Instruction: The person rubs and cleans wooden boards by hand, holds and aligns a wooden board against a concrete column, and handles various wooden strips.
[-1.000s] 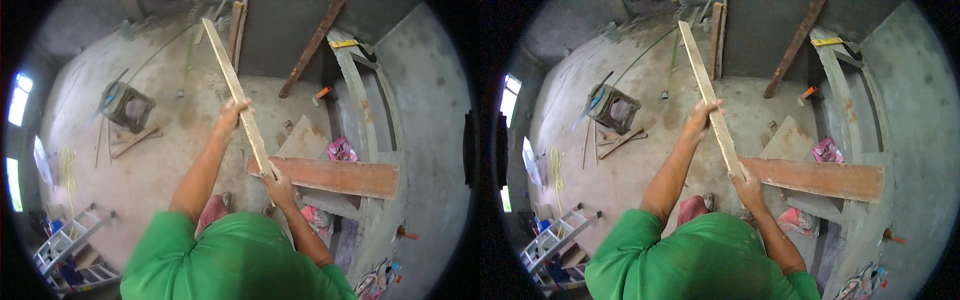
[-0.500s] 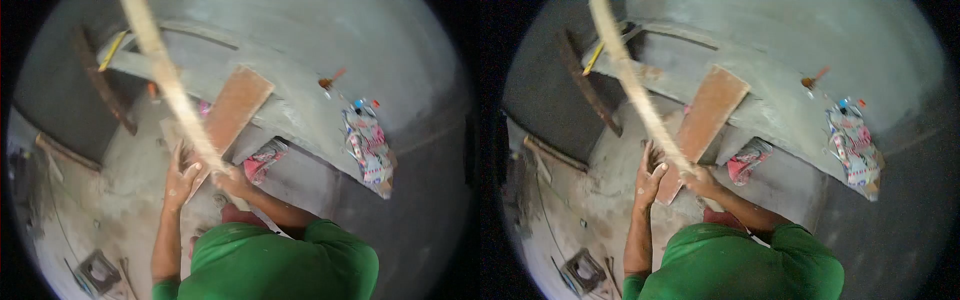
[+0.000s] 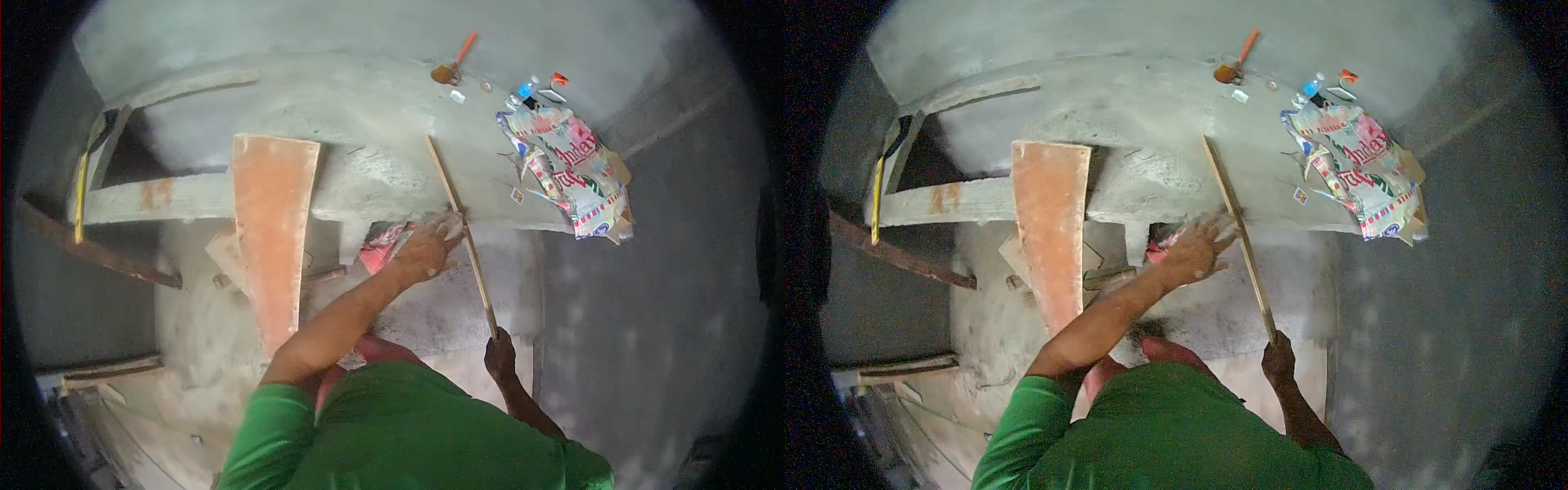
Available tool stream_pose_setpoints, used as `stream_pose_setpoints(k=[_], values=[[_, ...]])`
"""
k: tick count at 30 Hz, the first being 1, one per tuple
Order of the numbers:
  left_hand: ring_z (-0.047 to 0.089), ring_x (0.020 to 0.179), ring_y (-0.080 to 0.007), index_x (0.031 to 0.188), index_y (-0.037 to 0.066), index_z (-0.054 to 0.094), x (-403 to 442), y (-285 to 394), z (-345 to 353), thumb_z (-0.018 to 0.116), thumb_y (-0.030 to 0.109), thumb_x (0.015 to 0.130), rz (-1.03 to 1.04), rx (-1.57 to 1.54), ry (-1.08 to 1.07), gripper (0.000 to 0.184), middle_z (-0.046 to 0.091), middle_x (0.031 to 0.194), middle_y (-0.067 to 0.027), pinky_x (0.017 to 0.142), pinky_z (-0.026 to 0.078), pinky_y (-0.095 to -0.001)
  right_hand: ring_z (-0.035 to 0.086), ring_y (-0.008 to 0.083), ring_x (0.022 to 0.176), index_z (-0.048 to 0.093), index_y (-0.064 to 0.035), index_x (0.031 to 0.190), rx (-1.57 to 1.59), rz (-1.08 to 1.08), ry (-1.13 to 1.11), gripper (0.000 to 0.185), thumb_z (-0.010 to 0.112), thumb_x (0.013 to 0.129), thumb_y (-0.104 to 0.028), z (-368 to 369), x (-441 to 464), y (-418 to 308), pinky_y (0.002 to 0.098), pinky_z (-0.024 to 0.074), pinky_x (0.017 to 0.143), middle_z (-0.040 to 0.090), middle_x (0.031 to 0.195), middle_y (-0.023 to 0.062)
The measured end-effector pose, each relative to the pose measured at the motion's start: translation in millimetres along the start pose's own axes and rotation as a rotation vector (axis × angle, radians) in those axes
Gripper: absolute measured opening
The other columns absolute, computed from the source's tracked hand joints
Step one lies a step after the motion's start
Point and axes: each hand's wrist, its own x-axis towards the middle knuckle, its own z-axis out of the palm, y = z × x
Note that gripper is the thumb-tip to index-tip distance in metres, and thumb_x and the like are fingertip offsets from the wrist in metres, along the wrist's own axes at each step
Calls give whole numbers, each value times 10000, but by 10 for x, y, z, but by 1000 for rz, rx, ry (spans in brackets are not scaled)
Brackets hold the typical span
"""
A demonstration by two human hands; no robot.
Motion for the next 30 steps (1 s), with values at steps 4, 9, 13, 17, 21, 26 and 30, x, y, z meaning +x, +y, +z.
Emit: stream_pose_setpoints(k=[4, 9, 13, 17, 21, 26, 30], values=[[172, 1472, -313, 1450, 150, 437, 406, -290, 406, 450, 530, 965, -5, 68, -151, 617, 253, 1584, -97, 1173, 132, -590, 601, 428, 966, 497, 52, 1230, -83, -115, -129, 350, 506, 901, -69, 396, 293, 253, 480, 509, 852, 612, 1025, 253], [301, 1426, -321, 1364, 123, 514, 426, -1218, 98, 566, 386, 912, -206, 214, 22, 526, 442, 1456, -133, 1155, 149, -594, 636, 459, 891, 506, 91, 1209, -89, -590, 148, 377, 505, 853, -35, 490, 1210, -644, 501, 521, 814, 627, 973, 318], [342, 1391, -377, 1381, 85, 484, 379, -1981, -404, 455, 456, 973, -250, 321, 137, 553, 422, 1472, -169, 1119, 218, -607, 634, 476, 871, 580, 68, 1050, -23, -210, -153, 229, 503, 875, -57, 518, 1739, -1895, 514, 509, 794, 646, 902, 304], [419, 1323, -389, 1286, 38, 545, 463, -1883, -320, 455, 429, 984, -102, 307, 197, 502, 515, 1353, -232, 1097, 305, -517, 627, 476, 829, 541, -6, 1079, 143, -214, -85, 207, 494, 888, -69, 638, 1593, -1618, 528, 514, 730, 642, 862, 271], [293, 1418, -377, 1435, 35, 391, 475, -1076, 191, 535, 455, 937, 83, 163, 33, 668, 379, 1495, -192, 1156, 185, -556, 628, 456, 806, 540, -41, 1119, 66, -23, -135, 218, 511, 950, -175, 252, 656, -829, 528, 508, 682, 622, 827, 257], [224, 1454, -341, 1473, 46, 338, 441, -849, 179, 492, 479, 954, -35, 194, -9, 693, 333, 1537, -149, 1143, 154, -625, 647, 377, 982, 561, -17, 1186, 85, -2, -285, 275, 510, 971, -182, 126, 603, -849, 436, 532, 815, 654, 999, 233], [249, 1445, -356, 1470, 45, 350, 620, -1689, -47, 411, 517, 973, -233, 299, 113, 688, 350, 1533, -151, 1109, 232, -644, 640, 413, 759, 567, 12, 1029, 22, -70, -199, 226, 547, 922, -186, 655, 1608, -1392, 461, 526, 678, 623, 777, 227]])
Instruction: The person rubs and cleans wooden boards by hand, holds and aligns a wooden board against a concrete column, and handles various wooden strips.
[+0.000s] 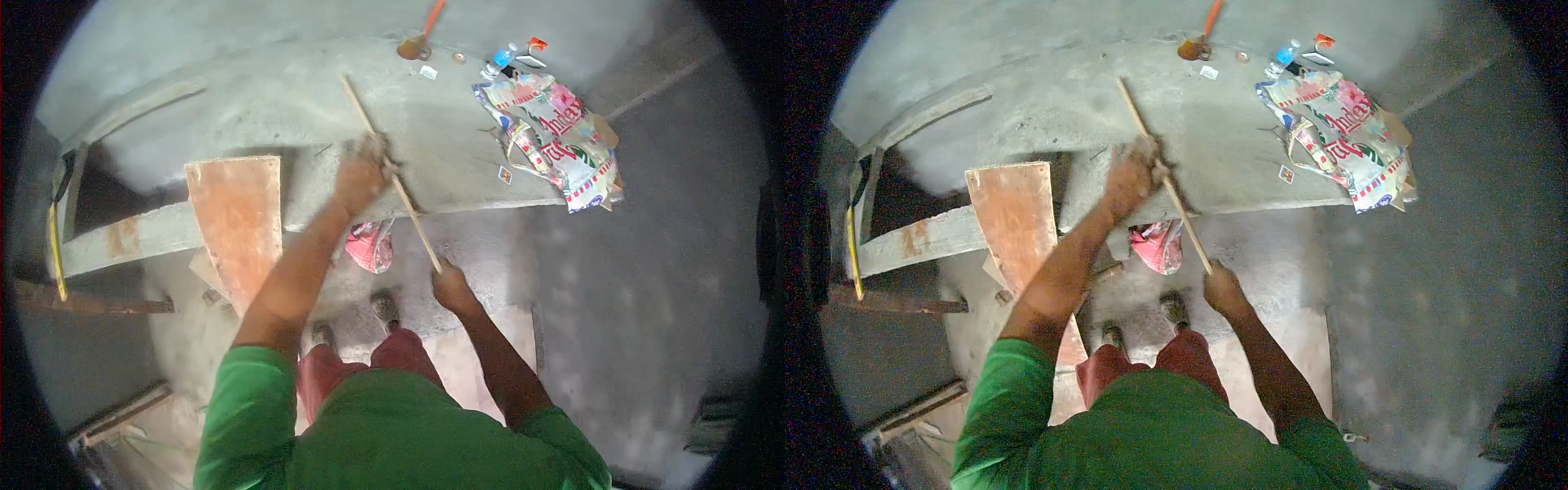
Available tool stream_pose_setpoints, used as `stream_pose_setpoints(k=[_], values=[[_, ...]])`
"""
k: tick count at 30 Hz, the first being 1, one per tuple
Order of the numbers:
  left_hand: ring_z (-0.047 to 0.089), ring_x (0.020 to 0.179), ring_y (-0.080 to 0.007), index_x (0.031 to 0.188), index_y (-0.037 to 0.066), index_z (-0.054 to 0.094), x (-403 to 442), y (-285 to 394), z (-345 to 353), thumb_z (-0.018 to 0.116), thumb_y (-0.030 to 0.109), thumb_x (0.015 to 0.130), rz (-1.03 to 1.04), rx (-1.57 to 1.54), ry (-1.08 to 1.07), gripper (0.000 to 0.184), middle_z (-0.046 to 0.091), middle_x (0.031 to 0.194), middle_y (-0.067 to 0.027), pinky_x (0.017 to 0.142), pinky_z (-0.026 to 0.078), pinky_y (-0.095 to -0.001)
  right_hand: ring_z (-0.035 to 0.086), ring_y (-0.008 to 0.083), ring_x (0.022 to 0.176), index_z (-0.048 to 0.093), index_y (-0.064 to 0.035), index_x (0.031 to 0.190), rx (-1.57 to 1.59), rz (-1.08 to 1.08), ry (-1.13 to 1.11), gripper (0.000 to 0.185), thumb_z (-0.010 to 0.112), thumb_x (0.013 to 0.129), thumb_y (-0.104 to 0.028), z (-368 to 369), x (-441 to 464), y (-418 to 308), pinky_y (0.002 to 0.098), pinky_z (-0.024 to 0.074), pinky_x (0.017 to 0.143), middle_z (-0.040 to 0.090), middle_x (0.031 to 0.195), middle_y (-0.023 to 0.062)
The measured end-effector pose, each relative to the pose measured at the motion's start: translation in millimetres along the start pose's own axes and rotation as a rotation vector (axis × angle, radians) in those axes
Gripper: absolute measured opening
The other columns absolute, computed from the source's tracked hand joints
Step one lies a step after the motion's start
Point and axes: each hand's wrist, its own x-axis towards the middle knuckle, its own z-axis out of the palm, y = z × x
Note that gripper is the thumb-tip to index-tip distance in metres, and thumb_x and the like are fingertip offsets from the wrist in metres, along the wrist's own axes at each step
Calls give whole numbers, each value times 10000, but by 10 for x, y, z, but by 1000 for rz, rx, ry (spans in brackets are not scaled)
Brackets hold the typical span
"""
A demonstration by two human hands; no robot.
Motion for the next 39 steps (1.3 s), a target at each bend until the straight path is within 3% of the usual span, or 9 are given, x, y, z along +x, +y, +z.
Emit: stream_pose_setpoints(k=[4, 8, 10, 11, 13, 23, 28, 36, 39], values=[[264, 1426, -413, 1461, 2, 341, 271, -262, -258, 388, 491, 988, -114, 106, -145, 682, 351, 1517, -200, 1106, 233, -647, 597, 312, 588, 568, 31, 991, 246, -207, -57, 295, 547, 935, -258, -349, 496, -175, 419, 490, 561, 584, 668, 166], [314, 1383, -457, 1402, -158, 293, -178, 439, -458, 558, 441, 951, -396, -144, 447, 795, 373, 1437, -328, 1155, 252, -521, 552, 148, 549, 598, 26, 1015, 1025, -90, -786, 404, 548, 969, -372, -1119, 159, -105, 318, 458, 524, 563, 643, 56], [473, 1288, -408, 1399, -118, 316, -407, 835, -697, 555, 491, 949, -788, -989, 295, 794, 474, 1370, -282, 1090, 381, -505, 554, 160, 538, 594, 34, 1034, 1135, -117, -944, 416, 564, 960, -374, -1073, 38, 8, 328, 461, 514, 563, 636, 62], [473, 1288, -408, 1399, -118, 316, -505, 936, -882, 555, 491, 949, -833, -952, 329, 794, 474, 1370, -282, 1090, 381, -505, 555, 171, 527, 591, 42, 1054, 1246, -116, -1067, 430, 581, 950, -376, -1023, 12, 37, 338, 464, 505, 562, 628, 69], [600, 1149, -351, 1385, -72, 348, -791, 1097, -1189, 569, 523, 934, -702, -2085, 233, 779, 558, 1286, -242, 980, 502, -473, 557, 177, 519, 582, 44, 1073, 1256, -194, -1327, 438, 594, 943, -374, -770, 55, 114, 346, 470, 500, 569, 628, 77], [593, 744, -230, 1300, 39, 453, -3079, 899, -2550, 568, 622, 895, -706, -1752, 1364, 720, 574, 882, -93, 718, 533, -420, 642, 223, 640, 505, 104, 1235, 612, -357, -2219, 585, 687, 899, -339, -165, -402, 137, 364, 529, 609, 658, 750, 155], [498, 616, -171, 1176, 65, 506, -5273, 1009, -2957, 607, 611, 880, -907, -1445, 1960, 629, 509, 749, -44, 559, 454, -337, 650, 184, 749, 408, 56, 1397, 439, -267, -1911, 794, 758, 831, -377, -176, -1356, -324, 294, 521, 662, 675, 909, 134], [477, 575, -175, 958, 116, 489, -8916, 1990, -2784, 696, 395, 888, -1176, -1047, 2559, 354, 491, 725, -33, 513, 449, -346, 597, 115, 873, 497, -36, 1395, -240, -1127, -1316, 636, 703, 843, -274, 350, -3357, -1457, 269, 500, 714, 676, 1002, 68], [546, 654, -205, 1008, 110, 521, -9268, 2483, -2740, 689, 271, 890, -1052, -982, 2408, 261, 539, 786, -55, 594, 525, -398, 513, 98, 548, 654, -28, 1167, -316, -1097, -1318, 339, 607, 897, -228, 684, -4110, -1777, 268, 425, 505, 565, 653, -19]])
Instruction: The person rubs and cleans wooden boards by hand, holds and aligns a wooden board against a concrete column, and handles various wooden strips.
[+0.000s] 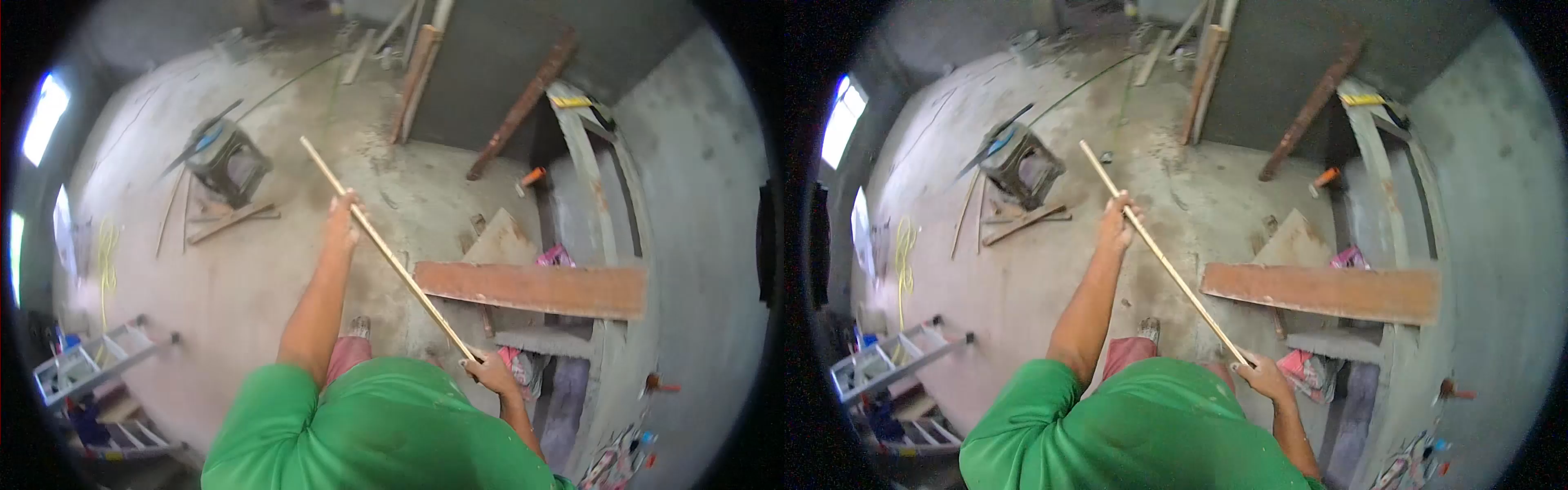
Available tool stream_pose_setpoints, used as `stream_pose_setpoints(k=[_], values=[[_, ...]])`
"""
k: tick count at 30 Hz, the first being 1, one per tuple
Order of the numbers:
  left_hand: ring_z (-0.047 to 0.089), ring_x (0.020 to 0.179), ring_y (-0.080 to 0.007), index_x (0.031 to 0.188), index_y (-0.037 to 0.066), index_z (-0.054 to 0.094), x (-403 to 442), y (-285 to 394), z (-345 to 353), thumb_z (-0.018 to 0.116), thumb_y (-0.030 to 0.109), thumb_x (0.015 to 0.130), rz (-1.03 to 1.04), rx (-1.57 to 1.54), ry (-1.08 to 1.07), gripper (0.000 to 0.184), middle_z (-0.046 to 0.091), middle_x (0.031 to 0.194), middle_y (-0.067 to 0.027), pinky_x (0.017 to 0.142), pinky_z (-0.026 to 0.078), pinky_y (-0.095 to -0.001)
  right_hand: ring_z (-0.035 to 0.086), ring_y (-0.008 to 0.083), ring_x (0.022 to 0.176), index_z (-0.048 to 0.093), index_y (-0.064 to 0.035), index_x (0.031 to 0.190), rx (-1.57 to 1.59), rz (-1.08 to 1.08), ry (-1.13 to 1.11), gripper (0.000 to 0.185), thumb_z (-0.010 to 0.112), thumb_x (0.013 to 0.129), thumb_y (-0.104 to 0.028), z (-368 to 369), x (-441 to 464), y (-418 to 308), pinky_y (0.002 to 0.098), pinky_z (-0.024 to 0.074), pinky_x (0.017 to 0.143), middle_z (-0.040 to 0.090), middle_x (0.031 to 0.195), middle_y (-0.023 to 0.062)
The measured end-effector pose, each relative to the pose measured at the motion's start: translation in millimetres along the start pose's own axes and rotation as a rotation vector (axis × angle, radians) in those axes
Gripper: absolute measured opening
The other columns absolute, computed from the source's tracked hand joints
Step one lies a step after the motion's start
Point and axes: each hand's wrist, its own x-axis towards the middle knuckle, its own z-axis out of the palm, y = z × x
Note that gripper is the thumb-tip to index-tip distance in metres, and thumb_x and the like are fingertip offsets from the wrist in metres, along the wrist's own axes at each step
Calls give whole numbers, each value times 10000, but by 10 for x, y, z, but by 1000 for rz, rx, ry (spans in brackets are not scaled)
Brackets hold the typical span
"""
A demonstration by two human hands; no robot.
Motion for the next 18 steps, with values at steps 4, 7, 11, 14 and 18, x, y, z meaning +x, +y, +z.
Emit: stream_pose_setpoints(k=[4, 7, 11, 14, 18], values=[[565, 837, -178, 1108, 70, 562, 32, -315, -425, 758, 241, 810, -133, 306, 132, 396, 579, 863, -47, 708, 508, -333, 561, 113, 564, 622, 6, 925, 167, 96, -202, 250, 532, 950, -225, 251, 764, -462, 259, 437, 502, 625, 704, 40], [598, 825, -197, 1065, 38, 578, -194, -182, -279, 750, 224, 794, -233, 466, 159, 371, 598, 864, -65, 683, 528, -357, 574, 125, 577, 614, 8, 981, 356, 121, -218, 255, 521, 956, -228, 414, 1262, -752, 266, 459, 508, 632, 748, 48], [628, 752, -238, 1028, 1, 582, 327, -23, -337, 732, 163, 776, -360, 464, 82, 336, 602, 830, -89, 600, 543, -384, 582, 124, 593, 604, 6, 1045, 320, 138, -262, 277, 524, 964, -247, 370, 1864, -1033, 266, 473, 516, 638, 788, 47], [630, 732, -249, 1035, -4, 581, 1120, 204, -380, 748, 154, 750, -393, 389, 113, 366, 601, 832, -97, 579, 544, -390, 593, 130, 619, 628, -5, 1059, 92, 153, -277, 286, 554, 940, -255, 258, 2499, -1323, 307, 499, 558, 660, 831, 59], [625, 757, -258, 1061, -7, 585, 2345, 440, -330, 770, 178, 728, -319, 355, 248, 423, 604, 918, -118, 612, 547, -391, 615, 166, 667, 632, 5, 1049, -208, -305, -165, 297, 556, 925, -253, -217, 3266, -1509, 329, 495, 624, 663, 799, 67]])
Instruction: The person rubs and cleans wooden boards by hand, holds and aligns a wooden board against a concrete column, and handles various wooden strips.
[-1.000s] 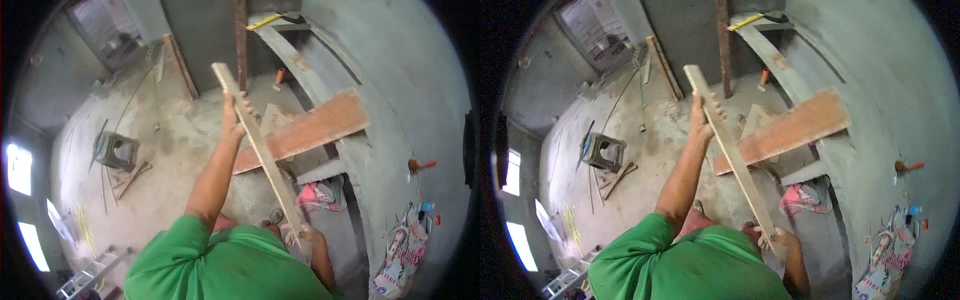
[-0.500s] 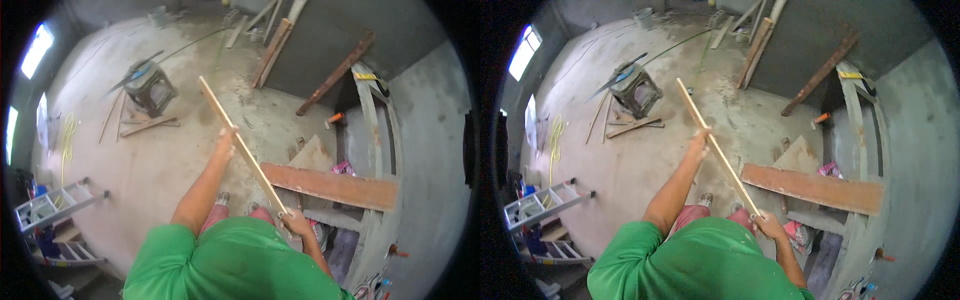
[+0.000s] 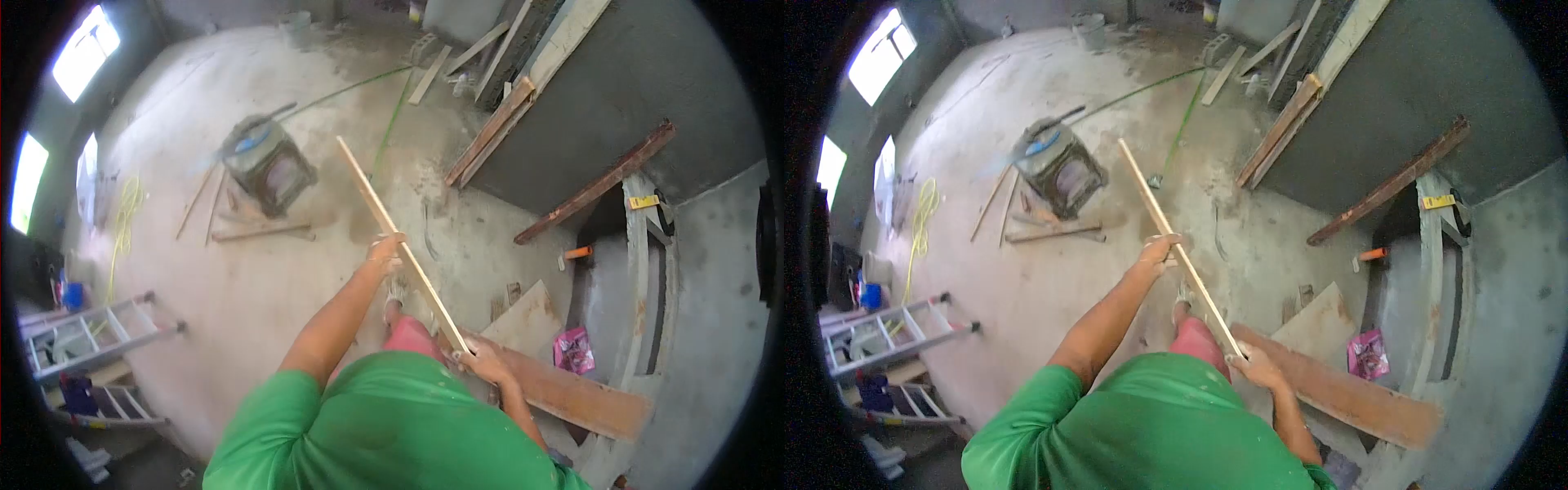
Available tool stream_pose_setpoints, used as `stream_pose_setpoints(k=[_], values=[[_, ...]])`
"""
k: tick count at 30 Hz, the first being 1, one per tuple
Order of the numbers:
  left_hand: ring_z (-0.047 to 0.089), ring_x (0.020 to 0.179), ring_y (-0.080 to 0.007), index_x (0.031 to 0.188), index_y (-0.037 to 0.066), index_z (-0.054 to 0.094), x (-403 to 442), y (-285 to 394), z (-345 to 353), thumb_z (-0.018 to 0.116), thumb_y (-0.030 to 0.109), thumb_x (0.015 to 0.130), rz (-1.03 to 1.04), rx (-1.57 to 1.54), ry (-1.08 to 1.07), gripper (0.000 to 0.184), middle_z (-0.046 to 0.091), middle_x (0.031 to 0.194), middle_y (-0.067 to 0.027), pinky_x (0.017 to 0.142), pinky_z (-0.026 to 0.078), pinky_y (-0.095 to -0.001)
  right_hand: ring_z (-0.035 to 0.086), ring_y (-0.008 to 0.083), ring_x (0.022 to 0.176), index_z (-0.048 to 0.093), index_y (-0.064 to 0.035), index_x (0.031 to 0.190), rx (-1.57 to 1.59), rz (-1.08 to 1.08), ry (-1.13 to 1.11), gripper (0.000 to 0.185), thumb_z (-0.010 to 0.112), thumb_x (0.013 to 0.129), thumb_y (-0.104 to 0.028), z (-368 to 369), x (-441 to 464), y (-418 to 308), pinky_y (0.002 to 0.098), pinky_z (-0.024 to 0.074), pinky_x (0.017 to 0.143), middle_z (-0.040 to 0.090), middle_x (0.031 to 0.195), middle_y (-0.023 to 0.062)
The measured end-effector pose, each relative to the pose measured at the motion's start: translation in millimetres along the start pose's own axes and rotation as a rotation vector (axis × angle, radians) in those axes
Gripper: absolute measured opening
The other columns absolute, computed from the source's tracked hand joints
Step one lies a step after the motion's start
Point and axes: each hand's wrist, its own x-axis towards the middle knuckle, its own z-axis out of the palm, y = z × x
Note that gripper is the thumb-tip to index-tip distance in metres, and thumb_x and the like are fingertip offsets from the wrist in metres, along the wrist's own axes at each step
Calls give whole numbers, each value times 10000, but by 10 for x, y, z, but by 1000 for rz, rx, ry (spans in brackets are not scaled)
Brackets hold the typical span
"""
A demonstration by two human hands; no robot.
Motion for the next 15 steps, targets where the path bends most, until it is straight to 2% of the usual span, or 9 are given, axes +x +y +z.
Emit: stream_pose_setpoints(k=[2, 4, 5, 7, 8, 10, 13, 14, 15], values=[[612, 775, -264, 1085, -4, 590, 243, 558, 122, 776, 213, 733, 142, 45, 56, 453, 589, 985, -128, 636, 543, -397, 626, 186, 690, 634, -3, 1052, -115, -263, 105, 295, 556, 920, -255, -334, 357, -4, 341, 493, 652, 667, 787, 74], [607, 810, -261, 1119, 2, 597, 672, 956, 149, 793, 254, 740, 144, 64, 126, 495, 590, 1022, -137, 673, 546, -396, 651, 249, 744, 644, -14, 1062, -71, 295, -20, 307, 558, 920, -272, -795, 623, -123, 371, 498, 718, 683, 825, 117], [607, 810, -261, 1119, 2, 597, 968, 1151, 166, 793, 254, 740, 146, 72, 113, 495, 590, 1022, -137, 673, 546, -396, 651, 249, 744, 644, -14, 1062, -66, 299, -5, 307, 558, 920, -272, -972, 821, -235, 371, 498, 718, 683, 825, 117], [601, 875, -256, 1168, 0, 582, 1470, 1319, 146, 810, 283, 746, 89, -35, 105, 557, 596, 1056, -137, 716, 548, -422, 662, 308, 803, 640, -2, 1037, 295, 299, 135, 307, 585, 914, -278, -1169, 1161, -492, 401, 502, 771, 684, 853, 162], [601, 875, -256, 1168, 0, 582, 1598, 1342, 192, 810, 283, 746, 71, -37, 108, 557, 596, 1056, -137, 716, 548, -422, 662, 308, 803, 640, -2, 1037, 293, 317, 129, 307, 585, 914, -278, -1266, 1352, -670, 401, 502, 771, 684, 853, 162], [603, 953, -302, 1223, -25, 528, 1850, 1461, 284, 786, 238, 785, 31, -169, 52, 572, 594, 1096, -143, 788, 529, -481, 662, 310, 781, 636, 11, 1041, 28, 91, 149, 311, 610, 911, -270, -1442, 1822, -1028, 392, 511, 755, 669, 832, 176], [605, 1032, -347, 1277, -50, 474, 2243, 1790, 445, 762, 192, 824, 9, -296, -16, 589, 593, 1137, -149, 859, 511, -540, 665, 340, 776, 630, -2, 1099, 46, 147, 334, 319, 613, 916, -263, -1548, 2500, -1174, 397, 517, 732, 665, 859, 207], [616, 995, -332, 1194, -17, 510, 2401, 1863, 485, 709, 191, 868, -21, -352, -28, 434, 601, 1083, -146, 869, 525, -530, 665, 340, 776, 630, -2, 1099, 48, 154, 337, 319, 613, 916, -263, -1611, 2736, -1314, 397, 517, 732, 665, 859, 207], [628, 959, -318, 1110, 16, 547, 2578, 1957, 516, 656, 190, 913, -53, -408, -40, 285, 609, 1030, -142, 879, 539, -520, 664, 364, 784, 629, -3, 1115, 83, 39, 423, 330, 608, 919, -267, -1705, 2991, -1494, 406, 516, 727, 661, 873, 225]])
